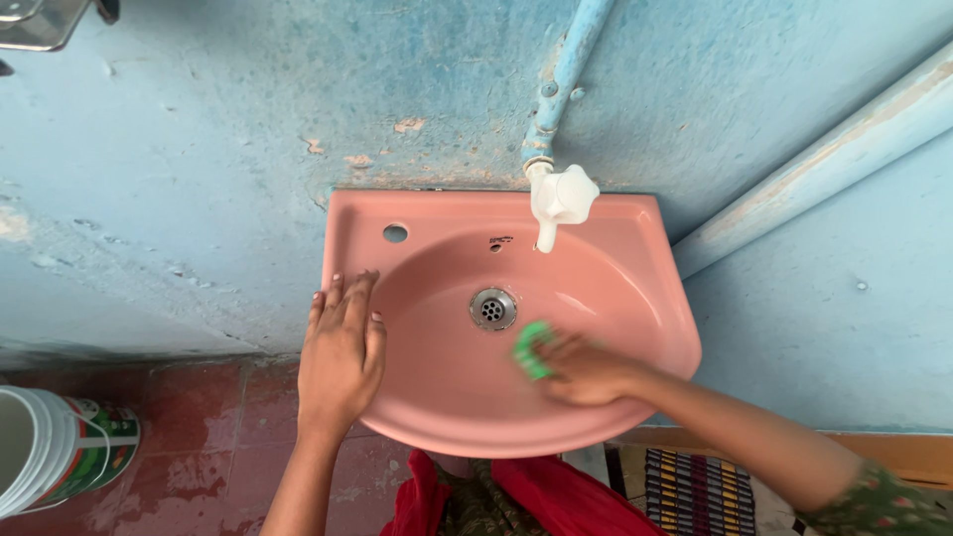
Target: The person scrubs a pink wall-mounted sink with a green sponge, cleaning the basin, faucet, and surrounding surfaces. The person repeatedly wipes the sink's interior and exterior surfaces.
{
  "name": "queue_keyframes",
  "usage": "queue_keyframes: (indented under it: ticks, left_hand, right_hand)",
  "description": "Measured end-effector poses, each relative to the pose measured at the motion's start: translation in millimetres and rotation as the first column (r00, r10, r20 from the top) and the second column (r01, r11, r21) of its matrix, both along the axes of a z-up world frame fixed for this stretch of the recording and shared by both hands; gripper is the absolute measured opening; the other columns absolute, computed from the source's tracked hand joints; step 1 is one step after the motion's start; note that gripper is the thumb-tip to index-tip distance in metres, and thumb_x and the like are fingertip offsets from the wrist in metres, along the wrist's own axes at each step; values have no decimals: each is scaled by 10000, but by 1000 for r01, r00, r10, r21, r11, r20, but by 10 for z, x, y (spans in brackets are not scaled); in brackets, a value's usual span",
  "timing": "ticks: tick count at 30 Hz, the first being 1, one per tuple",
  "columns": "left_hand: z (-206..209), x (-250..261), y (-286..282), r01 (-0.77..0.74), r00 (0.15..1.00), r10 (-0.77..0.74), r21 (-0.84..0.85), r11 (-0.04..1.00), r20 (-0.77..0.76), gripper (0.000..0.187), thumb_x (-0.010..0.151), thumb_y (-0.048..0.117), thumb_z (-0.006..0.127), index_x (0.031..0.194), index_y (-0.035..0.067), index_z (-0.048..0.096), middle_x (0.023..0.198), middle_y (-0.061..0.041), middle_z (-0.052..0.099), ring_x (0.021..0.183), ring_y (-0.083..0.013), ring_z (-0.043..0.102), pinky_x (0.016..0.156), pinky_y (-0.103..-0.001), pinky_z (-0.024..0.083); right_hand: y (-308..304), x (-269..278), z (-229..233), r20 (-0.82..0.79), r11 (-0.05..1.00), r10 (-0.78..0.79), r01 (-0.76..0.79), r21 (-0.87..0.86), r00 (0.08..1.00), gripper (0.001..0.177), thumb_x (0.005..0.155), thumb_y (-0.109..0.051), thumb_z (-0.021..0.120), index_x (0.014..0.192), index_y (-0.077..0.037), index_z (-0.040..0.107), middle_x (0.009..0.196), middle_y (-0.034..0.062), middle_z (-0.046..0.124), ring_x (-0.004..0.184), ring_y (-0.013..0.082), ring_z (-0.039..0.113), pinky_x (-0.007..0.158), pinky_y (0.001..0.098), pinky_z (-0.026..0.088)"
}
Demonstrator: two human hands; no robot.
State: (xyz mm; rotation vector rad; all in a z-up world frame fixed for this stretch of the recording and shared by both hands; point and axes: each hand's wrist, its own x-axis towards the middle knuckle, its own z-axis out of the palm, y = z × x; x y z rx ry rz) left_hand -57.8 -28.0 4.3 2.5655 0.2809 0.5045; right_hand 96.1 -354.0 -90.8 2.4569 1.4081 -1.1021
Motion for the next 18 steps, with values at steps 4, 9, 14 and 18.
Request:
queue_keyframes:
  ticks: [4, 9, 14, 18]
  left_hand:
    - [8, -34, 8, 27, 994, -10, -153, 988, 112, 522, 1049, 273, 331, 1502, 54, 469, 1487, -222, 543, 1464, -433, 395, 1235, -518, 260]
    - [-50, -93, 49, 110, 962, -15, -340, 934, 272, 689, 1086, 506, 191, 1552, 40, 391, 1544, -208, 517, 1521, -418, 368, 1244, -508, 275]
    - [-114, -116, 68, 166, 932, 2, -433, 886, 362, 828, 1082, 619, 148, 1597, -14, 288, 1602, -223, 460, 1569, -414, 318, 1281, -528, 242]
    - [-103, -122, 69, 158, 945, -21, -397, 904, 328, 837, 1071, 638, 148, 1590, -8, 266, 1607, -235, 452, 1584, -408, 255, 1273, -509, 228]
  right_hand:
    - [1172, -641, -295, -280, 921, -17, 124, 369, 960, 695, 1065, -474, 279, 1586, -14, 258, 1656, 244, 232, 1558, 385, 171, 1251, 505, 118]
    - [2893, -569, -591, -824, 209, -528, 972, 107, 204, 777, 1083, -518, 288, 1616, 16, 103, 1674, 259, 148, 1570, 318, 216, 1268, 464, 213]
    - [2374, 897, -967, -958, -500, -218, 864, -54, -187, 787, 1078, -875, 387, 865, -124, 491, 836, 99, 434, 717, 308, 434, 696, 517, 318]
    - [2353, 925, -854, -809, -590, -419, 801, -102, -412, 840, 917, -828, 433, 1258, -60, 431, 1263, 135, 525, 1168, 267, 578, 998, 530, 493]
